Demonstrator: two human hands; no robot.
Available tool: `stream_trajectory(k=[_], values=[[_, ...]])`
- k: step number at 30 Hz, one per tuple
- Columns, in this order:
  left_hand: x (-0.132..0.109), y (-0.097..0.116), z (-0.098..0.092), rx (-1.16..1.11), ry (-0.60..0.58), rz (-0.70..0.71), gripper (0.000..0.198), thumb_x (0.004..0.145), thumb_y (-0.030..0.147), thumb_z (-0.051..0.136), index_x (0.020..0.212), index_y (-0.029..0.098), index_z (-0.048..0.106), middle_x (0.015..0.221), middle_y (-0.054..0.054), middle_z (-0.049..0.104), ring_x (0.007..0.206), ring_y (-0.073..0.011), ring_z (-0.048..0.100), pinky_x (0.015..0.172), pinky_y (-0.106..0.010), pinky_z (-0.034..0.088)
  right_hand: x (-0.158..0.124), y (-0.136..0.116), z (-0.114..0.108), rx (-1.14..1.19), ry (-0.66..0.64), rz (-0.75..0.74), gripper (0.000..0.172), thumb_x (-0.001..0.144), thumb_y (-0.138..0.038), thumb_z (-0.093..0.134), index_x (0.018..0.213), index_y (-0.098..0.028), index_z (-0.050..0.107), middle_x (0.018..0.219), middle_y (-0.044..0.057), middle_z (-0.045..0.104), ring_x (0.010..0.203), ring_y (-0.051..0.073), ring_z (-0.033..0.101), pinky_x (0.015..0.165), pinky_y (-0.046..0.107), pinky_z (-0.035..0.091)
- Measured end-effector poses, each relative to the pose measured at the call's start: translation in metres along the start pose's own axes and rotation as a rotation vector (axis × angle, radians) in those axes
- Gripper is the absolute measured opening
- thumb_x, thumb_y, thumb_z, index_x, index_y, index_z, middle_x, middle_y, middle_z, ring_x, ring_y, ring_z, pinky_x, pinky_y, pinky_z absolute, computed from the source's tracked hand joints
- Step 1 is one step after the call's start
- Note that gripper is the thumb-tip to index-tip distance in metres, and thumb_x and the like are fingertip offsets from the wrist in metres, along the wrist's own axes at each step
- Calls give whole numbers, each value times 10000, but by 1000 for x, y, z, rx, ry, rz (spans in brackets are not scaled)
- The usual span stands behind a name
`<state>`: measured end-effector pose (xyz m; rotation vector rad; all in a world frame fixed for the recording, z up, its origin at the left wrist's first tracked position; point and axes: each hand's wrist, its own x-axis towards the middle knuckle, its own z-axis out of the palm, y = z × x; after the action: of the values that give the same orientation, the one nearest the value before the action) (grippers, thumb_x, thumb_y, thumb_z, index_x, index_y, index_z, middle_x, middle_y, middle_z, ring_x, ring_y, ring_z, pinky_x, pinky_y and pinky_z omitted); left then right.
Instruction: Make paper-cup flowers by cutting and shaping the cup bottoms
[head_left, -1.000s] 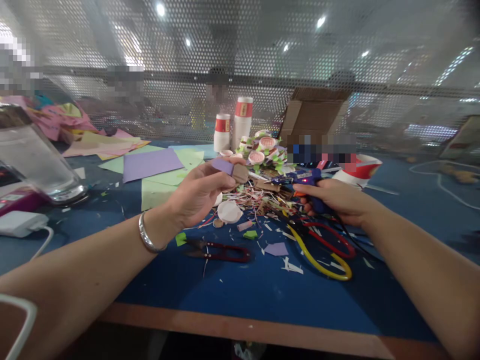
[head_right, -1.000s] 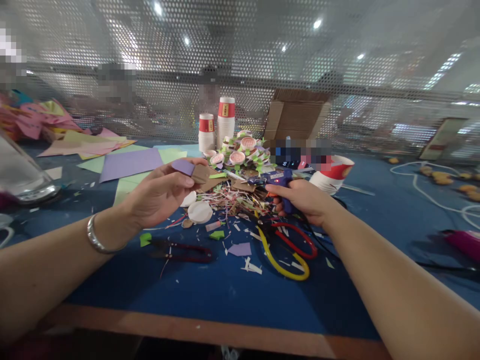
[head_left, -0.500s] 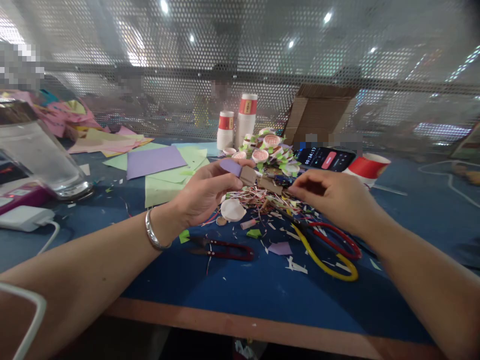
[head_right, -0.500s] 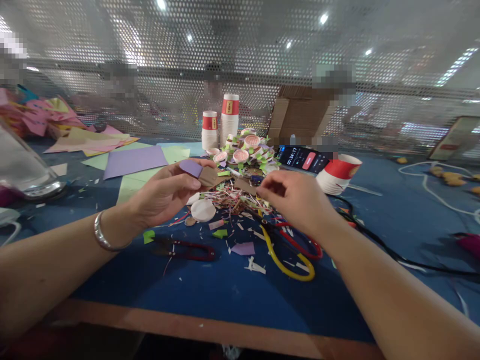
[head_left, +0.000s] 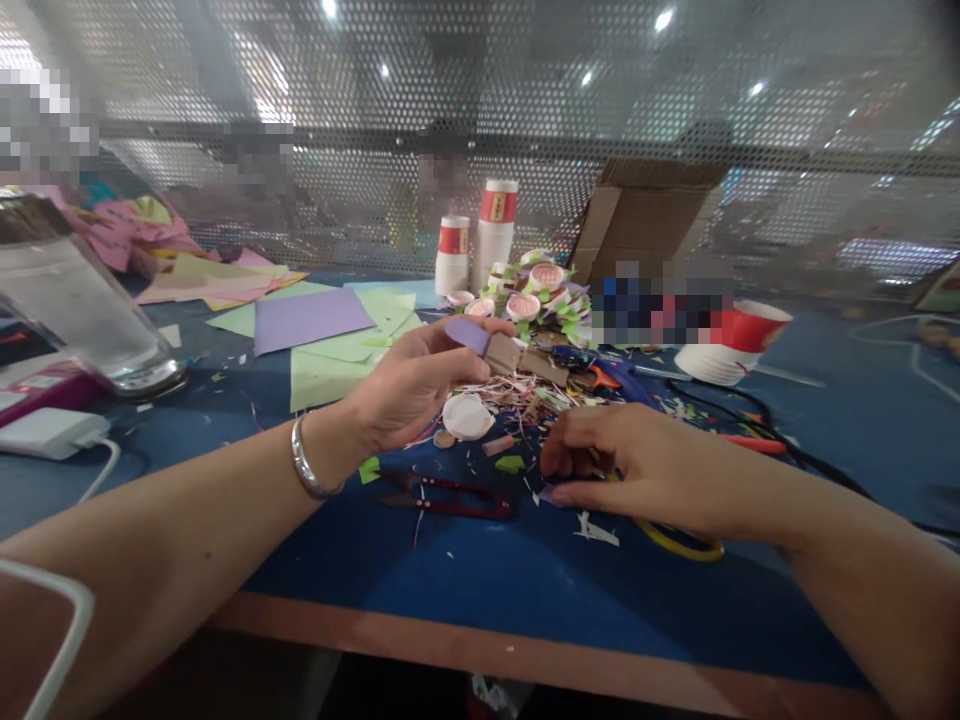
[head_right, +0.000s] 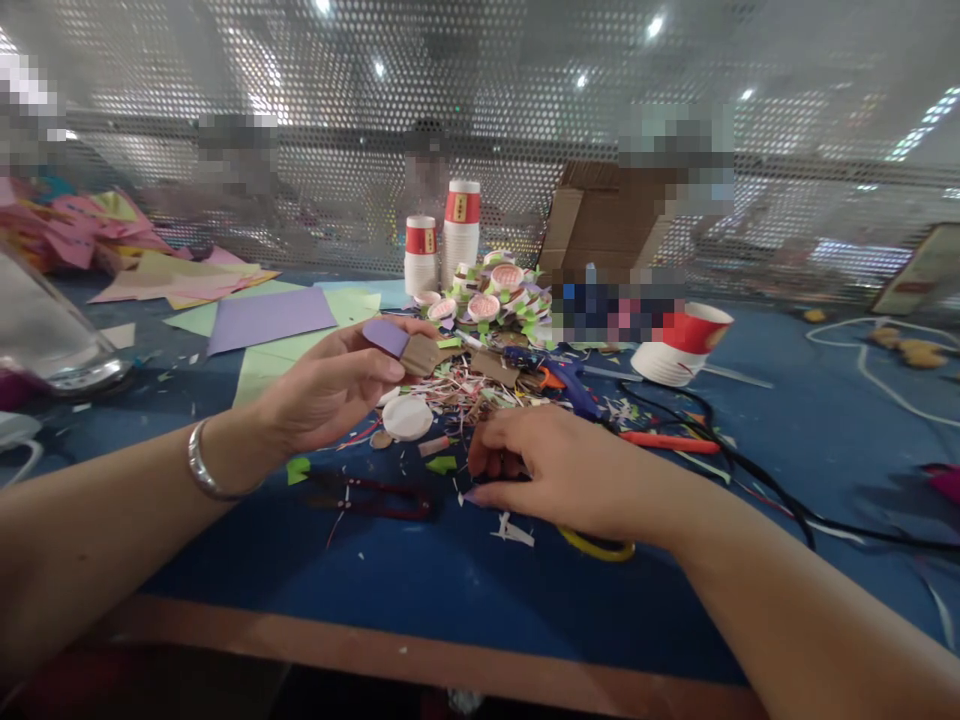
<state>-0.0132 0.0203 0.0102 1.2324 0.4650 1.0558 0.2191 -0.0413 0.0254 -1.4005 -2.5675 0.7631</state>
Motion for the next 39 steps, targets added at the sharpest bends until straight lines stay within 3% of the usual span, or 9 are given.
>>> stream_trajectory(k=[3, 8, 12, 17, 23, 26, 29, 33, 39], values=[[0, 0, 1, -15, -10, -4, 327, 613, 99, 747, 925, 182, 798, 847, -5, 687, 829, -136, 568, 794, -285, 428, -1, -3, 2, 2, -16, 17, 247, 853, -426, 709, 939, -195, 711, 930, 61, 732, 801, 217, 657, 709, 332, 478], [-1, -1, 2, -33, -35, -5, 316, 628, 76, 758, 924, 182, 789, 844, -9, 692, 795, -132, 584, 737, -276, 445, -1, -6, 2, 97, -64, 85, 183, 842, -357, 705, 931, -197, 719, 748, 18, 693, 623, 157, 585, 555, 272, 424], [-2, -1, 3, -34, -94, -50, 334, 668, 60, 757, 976, 189, 765, 815, -4, 695, 714, -120, 602, 670, -272, 448, -3, -7, -4, 178, -47, 66, 156, 829, -338, 702, 918, -213, 733, 772, 17, 705, 655, 164, 601, 573, 271, 443], [-4, -2, 3, -21, -105, -65, 356, 685, 32, 769, 1007, 179, 728, 876, -27, 724, 803, -147, 678, 756, -285, 505, -6, -9, -12, 268, 92, 37, 156, 841, -389, 721, 826, -234, 711, 758, 3, 710, 667, 163, 620, 615, 277, 468], [-5, -4, 2, 4, -115, -64, 387, 721, 87, 817, 1075, 192, 699, 917, -45, 754, 835, -166, 713, 789, -301, 530, -6, -8, -11, 553, 465, 44, 248, 805, -439, 793, 839, -226, 670, 721, 5, 700, 657, 152, 644, 615, 265, 501], [-6, -6, 2, 30, -129, -38, 394, 732, 96, 824, 1092, 191, 694, 963, -56, 766, 886, -180, 725, 849, -322, 541, -5, -10, -10, 695, 582, 40, 247, 790, -417, 807, 826, -225, 656, 754, 13, 699, 688, 158, 665, 663, 286, 540], [-7, -7, 4, 52, -145, -15, 385, 741, 83, 815, 1091, 187, 692, 984, -56, 767, 901, -185, 732, 878, -335, 547, -3, -12, -7, 783, 628, 32, 234, 786, -388, 803, 847, -233, 639, 779, 3, 681, 689, 153, 657, 676, 296, 552], [-7, -8, 6, 59, -176, 9, 374, 749, 79, 814, 1087, 180, 690, 983, -55, 765, 899, -180, 735, 876, -323, 553, -2, -12, -3, 776, 615, 22, 230, 839, -371, 755, 1019, -279, 646, 813, -2, 685, 718, 172, 669, 675, 310, 557], [-8, -7, 8, 68, -173, 27, 366, 730, 44, 815, 1049, 177, 694, 944, -23, 745, 849, -141, 722, 802, -259, 562, 0, -9, -1, 762, 617, -4, 157, 857, -362, 752, 933, -270, 651, 819, -3, 664, 717, 167, 657, 689, 320, 555]])
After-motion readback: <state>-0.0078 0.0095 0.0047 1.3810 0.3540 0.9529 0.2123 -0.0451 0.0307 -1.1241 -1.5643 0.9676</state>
